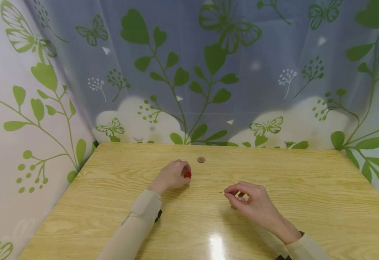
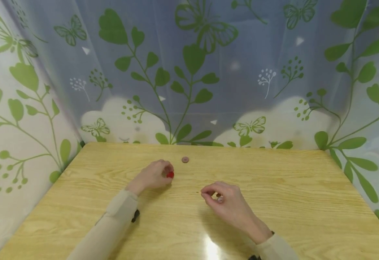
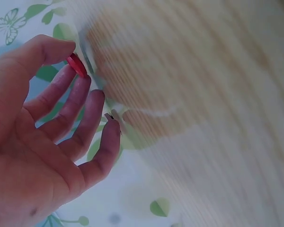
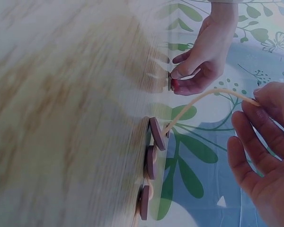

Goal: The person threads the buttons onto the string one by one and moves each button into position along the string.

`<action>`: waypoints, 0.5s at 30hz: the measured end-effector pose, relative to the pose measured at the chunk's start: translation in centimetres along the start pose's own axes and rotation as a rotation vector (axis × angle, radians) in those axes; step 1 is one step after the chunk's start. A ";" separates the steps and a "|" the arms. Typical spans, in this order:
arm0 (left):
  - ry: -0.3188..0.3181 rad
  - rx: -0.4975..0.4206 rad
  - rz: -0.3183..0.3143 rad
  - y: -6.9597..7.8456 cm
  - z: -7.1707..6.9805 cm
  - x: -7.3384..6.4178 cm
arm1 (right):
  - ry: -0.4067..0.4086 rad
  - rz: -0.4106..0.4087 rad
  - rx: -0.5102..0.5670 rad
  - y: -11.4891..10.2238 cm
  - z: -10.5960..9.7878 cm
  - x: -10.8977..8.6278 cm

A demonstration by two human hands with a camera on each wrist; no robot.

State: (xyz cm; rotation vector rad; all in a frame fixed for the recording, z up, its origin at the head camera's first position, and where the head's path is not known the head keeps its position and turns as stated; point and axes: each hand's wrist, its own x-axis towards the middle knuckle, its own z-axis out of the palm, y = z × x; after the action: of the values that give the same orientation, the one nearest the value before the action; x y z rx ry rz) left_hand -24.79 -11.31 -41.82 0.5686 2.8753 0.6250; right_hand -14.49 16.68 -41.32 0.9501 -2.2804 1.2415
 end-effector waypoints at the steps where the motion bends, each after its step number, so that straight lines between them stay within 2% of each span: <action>1: 0.001 -0.013 0.001 0.0 -0.1 0.0 | -0.001 0.000 0.001 0.0 0.0 0.0; 9: 0.008 -0.193 0.043 0.1 -0.3 -0.7 | -0.001 -0.001 0.003 0.0 0.0 0.0; 15: 0.034 -0.242 0.054 0.2 -0.2 -1.2 | -0.007 0.013 0.000 0.0 0.0 0.0</action>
State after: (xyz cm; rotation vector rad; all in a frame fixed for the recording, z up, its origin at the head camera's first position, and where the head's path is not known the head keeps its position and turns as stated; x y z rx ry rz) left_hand -23.70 -11.71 -41.47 0.6052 2.7646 0.9822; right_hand -14.47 16.65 -41.32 0.9427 -2.2948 1.2459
